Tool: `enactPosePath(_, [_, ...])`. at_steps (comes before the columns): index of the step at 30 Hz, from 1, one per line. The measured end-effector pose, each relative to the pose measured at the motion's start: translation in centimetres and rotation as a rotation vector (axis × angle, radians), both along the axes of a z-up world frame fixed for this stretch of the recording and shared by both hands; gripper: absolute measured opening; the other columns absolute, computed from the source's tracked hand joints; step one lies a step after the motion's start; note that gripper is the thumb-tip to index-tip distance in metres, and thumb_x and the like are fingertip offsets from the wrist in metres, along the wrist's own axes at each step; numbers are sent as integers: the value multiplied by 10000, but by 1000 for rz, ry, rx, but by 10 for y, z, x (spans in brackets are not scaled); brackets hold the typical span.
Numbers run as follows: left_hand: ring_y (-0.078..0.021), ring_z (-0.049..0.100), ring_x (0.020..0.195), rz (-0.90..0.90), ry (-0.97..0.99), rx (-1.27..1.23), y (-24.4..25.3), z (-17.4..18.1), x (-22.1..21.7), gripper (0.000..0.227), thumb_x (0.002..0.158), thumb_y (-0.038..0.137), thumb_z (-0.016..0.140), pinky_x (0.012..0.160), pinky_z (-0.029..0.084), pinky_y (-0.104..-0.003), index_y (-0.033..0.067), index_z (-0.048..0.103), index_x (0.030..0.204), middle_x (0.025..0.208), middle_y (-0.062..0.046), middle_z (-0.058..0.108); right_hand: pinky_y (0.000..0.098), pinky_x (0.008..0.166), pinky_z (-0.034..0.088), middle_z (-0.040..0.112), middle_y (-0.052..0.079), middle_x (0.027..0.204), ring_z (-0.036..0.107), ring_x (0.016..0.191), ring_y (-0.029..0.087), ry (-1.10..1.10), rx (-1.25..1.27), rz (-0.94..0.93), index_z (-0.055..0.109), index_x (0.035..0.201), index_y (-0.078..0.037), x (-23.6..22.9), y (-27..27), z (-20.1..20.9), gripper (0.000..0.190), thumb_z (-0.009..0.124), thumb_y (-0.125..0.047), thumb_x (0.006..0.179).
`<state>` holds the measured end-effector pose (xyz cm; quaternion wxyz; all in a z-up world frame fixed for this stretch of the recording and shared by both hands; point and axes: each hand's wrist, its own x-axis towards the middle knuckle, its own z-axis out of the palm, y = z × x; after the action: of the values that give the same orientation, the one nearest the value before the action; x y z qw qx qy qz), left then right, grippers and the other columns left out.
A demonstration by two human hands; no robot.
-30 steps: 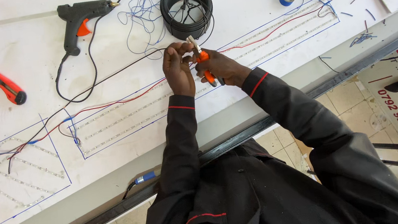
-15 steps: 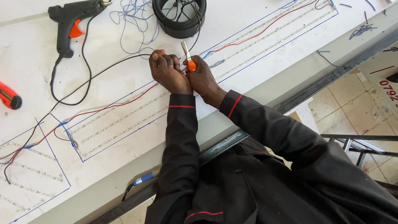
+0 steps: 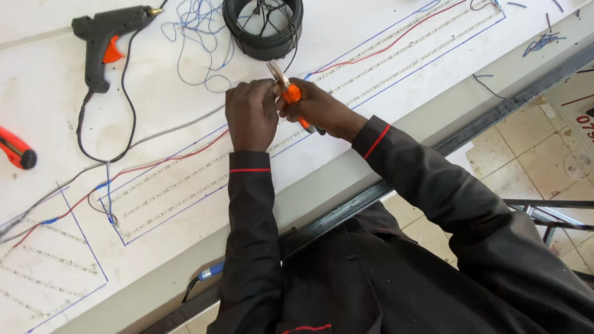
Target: The person strips the insulation from the ends of electrical wires using pliers and twists the exposed strands together. They then wrap the wire connections with blue electrical tape to secure and insulate the joints.
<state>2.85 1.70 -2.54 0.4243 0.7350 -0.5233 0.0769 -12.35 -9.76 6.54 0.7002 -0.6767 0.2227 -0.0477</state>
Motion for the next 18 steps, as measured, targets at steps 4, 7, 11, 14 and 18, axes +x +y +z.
enactPosePath(4, [-286, 753, 868, 61, 126, -17, 9, 25, -2, 177, 1165, 214, 619, 939, 541, -479, 210, 793, 1130, 822, 14, 690, 243, 388, 429, 651, 99, 811, 517, 424, 102, 94, -44, 105, 628, 1237, -25, -19, -6, 12, 318, 695, -21, 926])
enactPosePath(7, [-374, 769, 944, 14, 390, -137, 10, 32, 3, 256, 1231, 244, 539, 926, 558, -532, 162, 782, 1241, 935, -107, 749, 721, 1027, 549, 740, 361, 1328, 705, 1244, 621, 363, -528, 395, 670, 1436, -44, -32, -7, 4, 424, 680, -185, 1036])
enactPosePath(11, [-374, 770, 1021, 17, 383, -23, 11, 27, 4, 241, 1210, 191, 545, 926, 594, -540, 127, 777, 1222, 1006, -99, 762, 624, 1100, 547, 745, 268, 1359, 688, 1306, 500, 188, -777, 459, 749, 1397, -96, -41, -1, 38, 342, 691, -236, 1090])
enactPosePath(14, [-356, 794, 1009, 30, 369, 128, 10, 9, 6, 274, 1174, 200, 502, 926, 591, -552, 150, 772, 1164, 989, -61, 806, 600, 932, 591, 777, 243, 1143, 751, 1085, 502, -175, -797, 133, 789, 1202, -35, -17, -21, 36, 150, 669, -87, 1128])
enactPosePath(18, [-328, 804, 897, 2, 359, 243, 10, -7, 7, 246, 1143, 189, 525, 947, 569, -527, 191, 766, 1091, 828, 11, 804, 591, 874, 607, 803, 152, 1030, 797, 971, 425, 57, -876, 163, 803, 1205, -121, 17, -68, -20, 173, 640, -129, 1149])
